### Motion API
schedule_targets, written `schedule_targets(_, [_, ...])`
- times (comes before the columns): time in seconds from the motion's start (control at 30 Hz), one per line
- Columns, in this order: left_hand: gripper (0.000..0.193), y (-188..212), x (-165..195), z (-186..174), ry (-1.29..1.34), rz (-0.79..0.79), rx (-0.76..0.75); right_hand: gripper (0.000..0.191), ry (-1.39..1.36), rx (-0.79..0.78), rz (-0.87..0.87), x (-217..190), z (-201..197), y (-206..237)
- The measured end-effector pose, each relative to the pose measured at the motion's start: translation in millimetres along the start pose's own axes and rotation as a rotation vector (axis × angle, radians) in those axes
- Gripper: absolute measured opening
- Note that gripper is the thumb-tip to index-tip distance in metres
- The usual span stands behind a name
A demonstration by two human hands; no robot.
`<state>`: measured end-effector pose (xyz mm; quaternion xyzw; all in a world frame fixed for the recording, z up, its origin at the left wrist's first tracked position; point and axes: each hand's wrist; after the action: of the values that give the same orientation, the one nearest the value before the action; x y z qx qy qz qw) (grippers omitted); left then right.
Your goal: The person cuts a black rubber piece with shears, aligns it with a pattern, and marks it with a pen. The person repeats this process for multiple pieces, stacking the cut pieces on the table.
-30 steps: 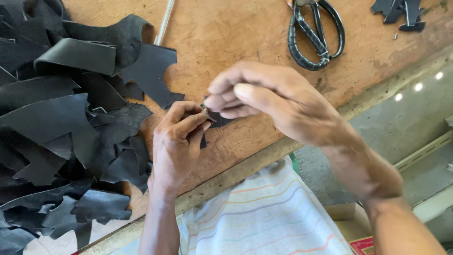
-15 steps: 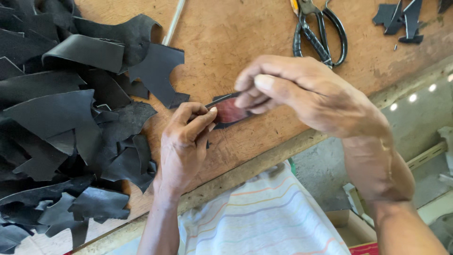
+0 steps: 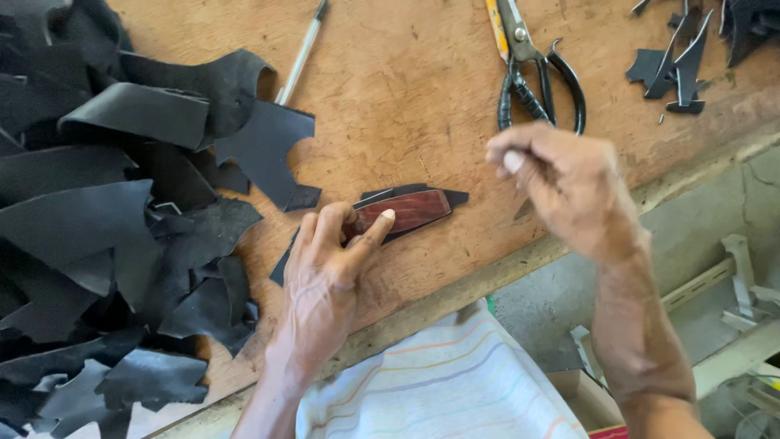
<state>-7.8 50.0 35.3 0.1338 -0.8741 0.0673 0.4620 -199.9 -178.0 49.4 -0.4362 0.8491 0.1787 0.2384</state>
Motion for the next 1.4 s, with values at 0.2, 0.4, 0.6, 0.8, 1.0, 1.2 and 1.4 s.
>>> schedule_targets(0.2, [0.060, 3.7, -0.1, -0.5, 0.009, -0.024, -0.007, 0.017, -0.021, 0.073, -0.002, -18.9, 23.2, 19.3])
schedule_targets(0.4, [0.069, 4.5, 1.5, 2.8, -0.041, -0.026, 0.012, 0.016, -0.050, 0.111, -0.005, -26.4, 33.0, 4.0])
schedule_targets(0.6, [0.076, 12.2, 1.1, 7.4, -0.119, -0.036, 0.003, 0.024, -0.004, -0.050, -0.110, -34.2, 34.1, -17.6])
schedule_targets(0.8, [0.065, 26.0, 4.6, 33.1, -0.385, -0.007, -0.001, 0.022, 0.074, -0.253, -0.029, -36.7, 28.6, -37.2])
schedule_targets(1.0, [0.065, 39.7, 15.0, 61.4, -0.398, -0.088, 0.050, 0.022, 0.144, -0.218, -0.132, -42.5, 27.1, -36.9])
schedule_targets(1.2, [0.069, 34.8, 20.7, 69.3, -0.438, -0.113, 0.024, 0.016, 0.297, -0.194, -0.177, -47.8, 28.8, -28.6])
schedule_targets(1.4, [0.081, 31.7, 22.4, 69.5, -0.514, -0.141, -0.085, 0.011, 0.518, -0.217, -0.180, -62.6, 30.1, -32.6])
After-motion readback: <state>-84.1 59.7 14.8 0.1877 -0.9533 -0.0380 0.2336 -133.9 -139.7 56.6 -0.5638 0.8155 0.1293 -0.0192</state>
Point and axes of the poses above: each hand's wrist, its own y-axis away from the middle knuckle, its own z-axis out of the palm, x = y × z, and after that the axes turned 12 degrees about y, right-handed
